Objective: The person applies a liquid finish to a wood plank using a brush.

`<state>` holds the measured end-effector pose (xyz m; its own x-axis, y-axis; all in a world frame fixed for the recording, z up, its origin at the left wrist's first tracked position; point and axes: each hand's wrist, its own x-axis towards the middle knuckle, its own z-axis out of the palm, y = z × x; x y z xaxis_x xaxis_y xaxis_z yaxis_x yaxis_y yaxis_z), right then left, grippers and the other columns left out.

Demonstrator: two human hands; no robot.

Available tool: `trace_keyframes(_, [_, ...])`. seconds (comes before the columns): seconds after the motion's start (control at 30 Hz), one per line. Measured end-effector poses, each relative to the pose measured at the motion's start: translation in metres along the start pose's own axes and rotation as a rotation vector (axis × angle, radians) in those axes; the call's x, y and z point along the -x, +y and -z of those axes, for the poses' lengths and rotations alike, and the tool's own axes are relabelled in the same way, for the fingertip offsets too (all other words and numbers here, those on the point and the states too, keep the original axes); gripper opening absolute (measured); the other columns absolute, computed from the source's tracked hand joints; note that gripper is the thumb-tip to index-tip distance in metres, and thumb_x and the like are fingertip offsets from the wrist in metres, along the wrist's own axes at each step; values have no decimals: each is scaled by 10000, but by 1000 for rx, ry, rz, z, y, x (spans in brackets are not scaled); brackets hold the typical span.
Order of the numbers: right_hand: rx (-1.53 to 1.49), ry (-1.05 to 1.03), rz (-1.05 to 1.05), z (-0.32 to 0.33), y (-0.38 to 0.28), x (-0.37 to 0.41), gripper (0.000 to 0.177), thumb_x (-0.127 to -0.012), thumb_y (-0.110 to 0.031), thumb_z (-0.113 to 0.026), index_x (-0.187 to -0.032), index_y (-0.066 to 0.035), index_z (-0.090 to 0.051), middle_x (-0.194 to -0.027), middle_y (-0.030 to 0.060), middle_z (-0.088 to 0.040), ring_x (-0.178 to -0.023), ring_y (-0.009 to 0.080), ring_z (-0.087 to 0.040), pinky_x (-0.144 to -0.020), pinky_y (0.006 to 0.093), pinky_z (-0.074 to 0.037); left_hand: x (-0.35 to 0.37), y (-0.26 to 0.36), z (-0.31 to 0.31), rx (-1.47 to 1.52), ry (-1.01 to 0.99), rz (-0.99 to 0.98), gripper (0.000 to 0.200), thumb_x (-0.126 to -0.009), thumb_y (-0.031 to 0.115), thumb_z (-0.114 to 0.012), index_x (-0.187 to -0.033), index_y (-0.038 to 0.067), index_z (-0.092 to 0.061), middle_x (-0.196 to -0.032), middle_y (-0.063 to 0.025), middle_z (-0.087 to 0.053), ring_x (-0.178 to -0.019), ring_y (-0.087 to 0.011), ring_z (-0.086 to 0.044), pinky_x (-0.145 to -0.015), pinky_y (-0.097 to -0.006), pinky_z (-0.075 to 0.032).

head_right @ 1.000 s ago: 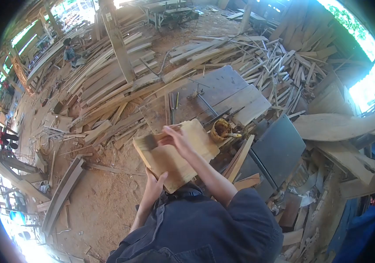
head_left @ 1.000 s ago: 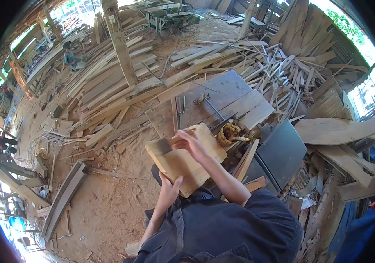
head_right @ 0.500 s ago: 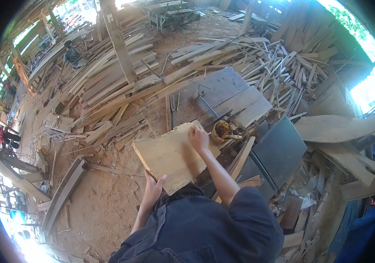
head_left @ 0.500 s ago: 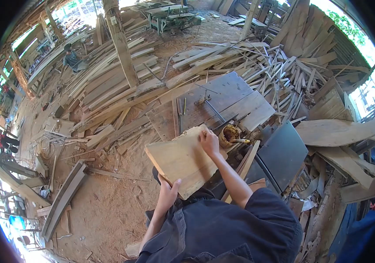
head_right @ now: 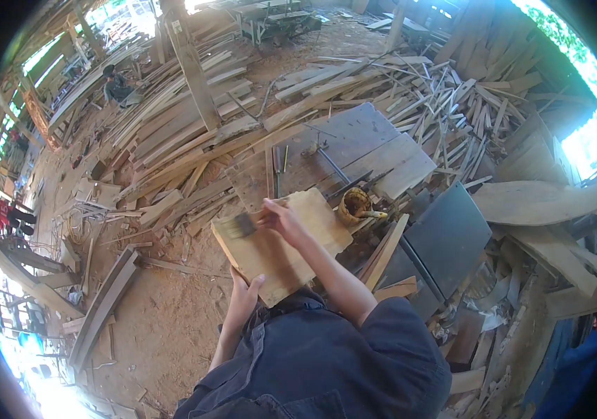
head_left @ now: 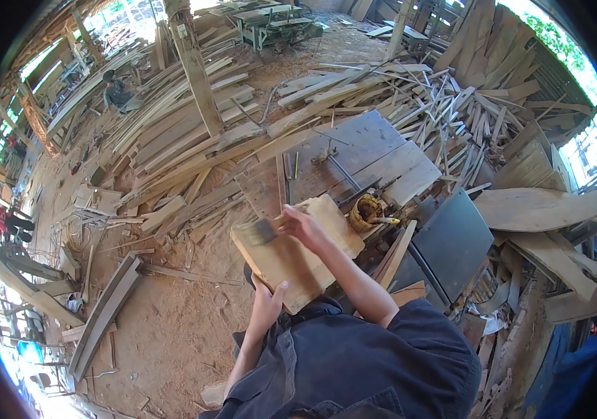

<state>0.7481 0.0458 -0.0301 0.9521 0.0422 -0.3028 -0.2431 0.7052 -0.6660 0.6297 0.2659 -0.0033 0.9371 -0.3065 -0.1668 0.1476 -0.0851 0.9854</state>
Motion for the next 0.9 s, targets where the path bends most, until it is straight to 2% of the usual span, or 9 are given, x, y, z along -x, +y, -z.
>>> trace_keyframes(0.17, [295, 494, 221, 119, -25, -29, 226, -987, -234, -722, -1020, -19, -661, -854, 106, -742, -634, 219, -744, -530, 320, -623, 4, 0, 4, 14, 2, 71, 767, -984, 91, -635, -1563, -57, -153, -1486, -257, -450, -1393, -292, -470, -1169, -367, -376])
trace_keyframes(0.23, [406, 629, 321, 145, -33, -28, 208, -990, -247, -701, -1003, -40, -682, -862, 139, -752, -671, 288, -750, -608, 388, -632, 3, -3, 4, 23, 0, 66, 764, -984, 92, -634, -1562, -58, -157, -1486, -258, -449, -1392, -293, -471, -1173, -368, -371])
trace_keyframes(0.3, [1487, 890, 729, 153, -36, -22, 212, -997, -270, -653, -990, -65, -705, -890, 198, -738, -762, 385, -730, -731, 477, -602, 3, -1, 2, 32, -4, 61, 760, -985, 92, -632, -1561, -59, -161, -1486, -259, -449, -1391, -295, -472, -1176, -369, -366])
trace_keyframes(0.43, [1641, 754, 745, 127, -1, -22, 291, -992, -345, -666, -944, -60, -705, -802, 198, -704, -784, 426, -694, -717, 521, -536, 4, 10, -1, 50, -10, 67, 763, -984, 88, -628, -1564, -61, -155, -1484, -263, -450, -1388, -295, -472, -1172, -371, -371])
trace_keyframes(0.53, [1489, 596, 678, 57, -1, 2, 295, -1029, -310, -595, -1005, -35, -697, -941, 253, -708, -870, 485, -686, -771, 561, -538, 3, 10, -1, 51, -10, 74, 763, -985, 88, -625, -1563, -63, -151, -1479, -262, -453, -1381, -294, -478, -1166, -372, -378])
trace_keyframes(0.63, [1368, 503, 617, -31, -9, 35, 318, -1056, -310, -609, -976, -11, -681, -921, 220, -718, -842, 383, -739, -693, 482, -562, 3, 10, 1, 2, -8, 84, 760, -989, 95, -625, -1562, -62, -151, -1466, -251, -463, -1364, -290, -489, -1152, -368, -392])
trace_keyframes(0.73, [856, 254, 558, -77, 1, 45, 283, -1066, -304, -632, -1004, -30, -659, -918, 130, -728, -868, 241, -754, -671, 392, -593, 3, 3, 4, 5, -29, 72, 750, -996, 102, -623, -1560, -57, -155, -1449, -235, -475, -1347, -281, -499, -1137, -361, -406])
trace_keyframes(0.8, [168, 45, 368, -97, 3, 47, 243, -1062, -302, -650, -1072, -60, -633, -911, 55, -711, -938, 158, -725, -705, 353, -622, 1, -5, 4, 47, -45, 46, 742, -1000, 103, -620, -1559, -53, -158, -1442, -227, -479, -1339, -277, -503, -1130, -357, -411])
trace_keyframes(0.9, [186, -90, 286, -84, 13, 34, 260, -1050, -327, -665, -1151, -91, -619, -1005, 85, -740, -978, 207, -730, -783, 392, -645, 1, -13, 3, -5, 1, -55, 749, -987, 138, -651, -1520, -82, -172, -1314, -299, -580, -1208, -346, -615, -1026, -414, -496])
